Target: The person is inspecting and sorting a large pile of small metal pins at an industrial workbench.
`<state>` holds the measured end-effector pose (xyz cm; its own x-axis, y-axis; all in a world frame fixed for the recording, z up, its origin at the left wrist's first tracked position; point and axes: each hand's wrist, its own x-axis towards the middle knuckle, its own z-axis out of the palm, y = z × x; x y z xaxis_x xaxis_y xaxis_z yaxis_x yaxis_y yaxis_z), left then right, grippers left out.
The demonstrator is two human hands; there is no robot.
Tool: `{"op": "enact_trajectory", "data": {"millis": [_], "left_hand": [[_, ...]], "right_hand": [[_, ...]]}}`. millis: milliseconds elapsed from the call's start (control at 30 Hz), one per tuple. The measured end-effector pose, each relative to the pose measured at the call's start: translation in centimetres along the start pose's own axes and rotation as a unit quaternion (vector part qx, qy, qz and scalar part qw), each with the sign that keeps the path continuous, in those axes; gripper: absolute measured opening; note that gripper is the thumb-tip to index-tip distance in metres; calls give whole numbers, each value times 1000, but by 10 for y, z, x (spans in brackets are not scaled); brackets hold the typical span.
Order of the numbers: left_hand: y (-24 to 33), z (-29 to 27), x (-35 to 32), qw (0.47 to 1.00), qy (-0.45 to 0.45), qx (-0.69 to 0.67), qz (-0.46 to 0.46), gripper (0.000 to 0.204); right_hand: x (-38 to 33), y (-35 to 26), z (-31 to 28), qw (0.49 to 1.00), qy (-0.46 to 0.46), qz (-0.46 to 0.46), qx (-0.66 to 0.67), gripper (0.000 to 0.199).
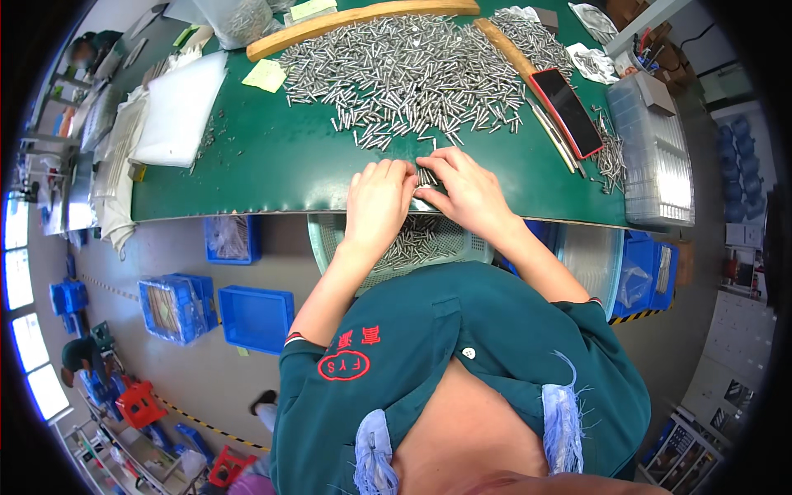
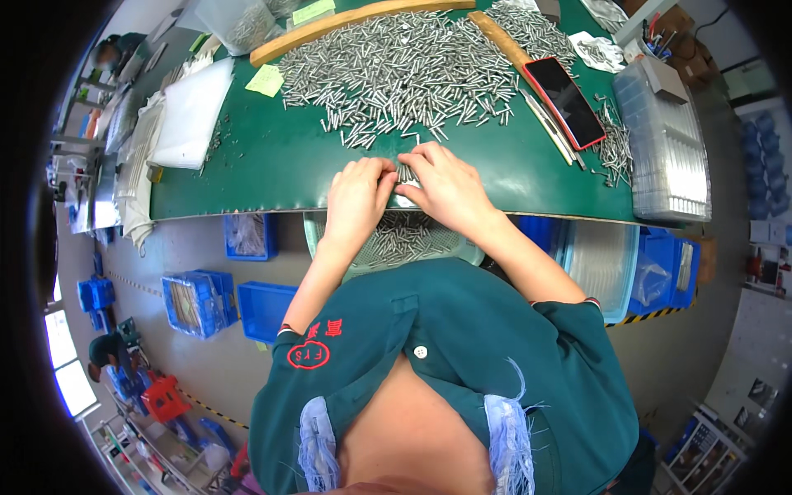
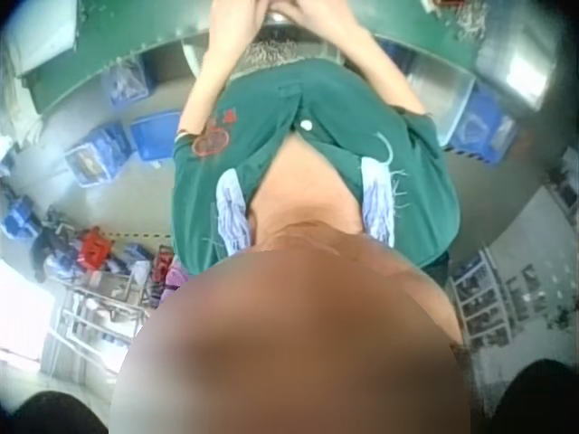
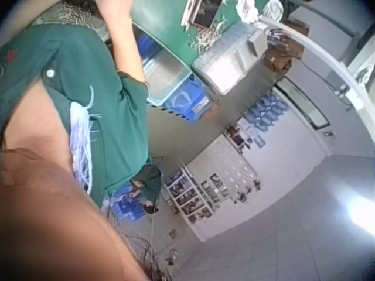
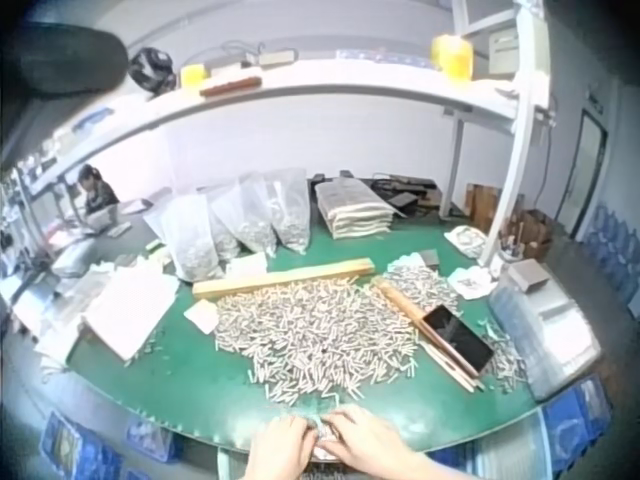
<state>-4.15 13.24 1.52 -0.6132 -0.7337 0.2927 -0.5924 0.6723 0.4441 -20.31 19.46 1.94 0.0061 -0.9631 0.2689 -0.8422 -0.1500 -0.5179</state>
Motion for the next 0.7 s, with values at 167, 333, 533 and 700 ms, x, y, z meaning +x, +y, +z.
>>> {"op": "enact_trajectory", "data": {"millis": [167, 333, 533, 700], "left_hand": [[0, -8, -12, 996, 12, -85, -30, 13], [-7, -12, -42, 815, -161, -514, -214, 22], [-14, 13, -46, 498, -266, -745, -356, 36], [-7, 23, -40, 424, -294, -775, -364, 32]], "right_hand": [[5, 2, 2, 999, -15, -36, -30, 28], [4, 7, 4, 997, -9, -67, -47, 21], [-10, 1, -6, 992, -68, -103, -2, 18], [-26, -4, -14, 988, -107, -106, 15, 29]]}}
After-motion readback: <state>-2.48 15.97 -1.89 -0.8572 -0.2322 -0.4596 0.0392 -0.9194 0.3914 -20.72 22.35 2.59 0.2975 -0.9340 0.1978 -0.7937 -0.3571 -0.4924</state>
